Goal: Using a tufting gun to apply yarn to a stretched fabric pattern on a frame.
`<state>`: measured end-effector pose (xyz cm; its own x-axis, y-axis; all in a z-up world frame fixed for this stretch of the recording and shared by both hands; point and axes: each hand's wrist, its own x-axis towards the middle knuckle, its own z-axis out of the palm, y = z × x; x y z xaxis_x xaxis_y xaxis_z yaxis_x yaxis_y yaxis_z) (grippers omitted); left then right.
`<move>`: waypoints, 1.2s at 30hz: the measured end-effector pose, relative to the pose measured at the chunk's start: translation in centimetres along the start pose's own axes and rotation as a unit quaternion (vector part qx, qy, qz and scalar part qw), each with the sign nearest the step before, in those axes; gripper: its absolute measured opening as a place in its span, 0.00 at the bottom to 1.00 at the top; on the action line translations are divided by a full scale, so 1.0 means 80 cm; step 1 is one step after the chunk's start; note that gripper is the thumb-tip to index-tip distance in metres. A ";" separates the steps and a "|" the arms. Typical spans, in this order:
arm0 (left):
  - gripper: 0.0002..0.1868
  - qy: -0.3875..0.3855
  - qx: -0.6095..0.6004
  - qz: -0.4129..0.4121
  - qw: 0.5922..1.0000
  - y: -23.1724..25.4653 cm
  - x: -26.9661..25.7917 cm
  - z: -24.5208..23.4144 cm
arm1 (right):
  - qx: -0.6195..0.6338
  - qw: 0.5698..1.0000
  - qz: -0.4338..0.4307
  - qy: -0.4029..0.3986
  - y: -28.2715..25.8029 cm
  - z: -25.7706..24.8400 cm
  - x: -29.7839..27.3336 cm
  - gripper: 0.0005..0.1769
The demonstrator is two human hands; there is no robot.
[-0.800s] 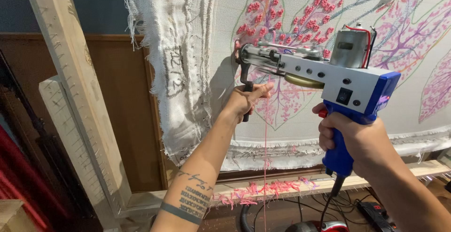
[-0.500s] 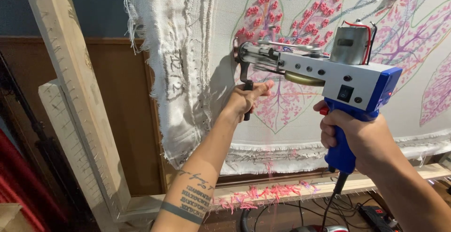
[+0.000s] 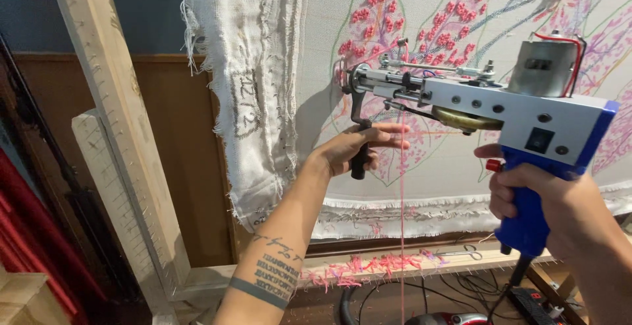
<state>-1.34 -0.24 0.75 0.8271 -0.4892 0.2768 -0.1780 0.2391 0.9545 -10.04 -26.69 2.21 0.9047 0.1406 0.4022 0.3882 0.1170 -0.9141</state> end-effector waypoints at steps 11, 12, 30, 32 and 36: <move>0.19 0.044 0.124 0.024 0.991 0.011 0.005 0.048 | -0.019 1.000 -0.019 0.006 0.008 -0.047 -0.010 0.29; 0.18 0.048 0.143 0.031 0.988 0.013 0.005 0.051 | -0.030 0.999 -0.024 0.006 0.009 -0.050 -0.008 0.29; 0.16 0.100 0.111 0.002 0.989 -0.013 0.007 0.026 | -0.069 0.997 -0.003 0.024 -0.020 0.007 -0.008 0.18; 0.17 0.108 0.109 0.009 0.988 -0.014 0.011 0.021 | -0.064 0.998 -0.010 0.012 -0.016 0.006 -0.003 0.17; 0.23 0.129 0.095 -0.004 0.987 -0.009 0.009 0.023 | -0.064 0.998 -0.019 0.010 -0.012 0.008 -0.001 0.17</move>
<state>-1.61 -2.28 0.43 0.9329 -0.2537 0.2557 -0.2482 0.0620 0.9667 -10.56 -26.20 3.08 0.8913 0.1193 0.4374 0.4411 -0.0048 -0.8975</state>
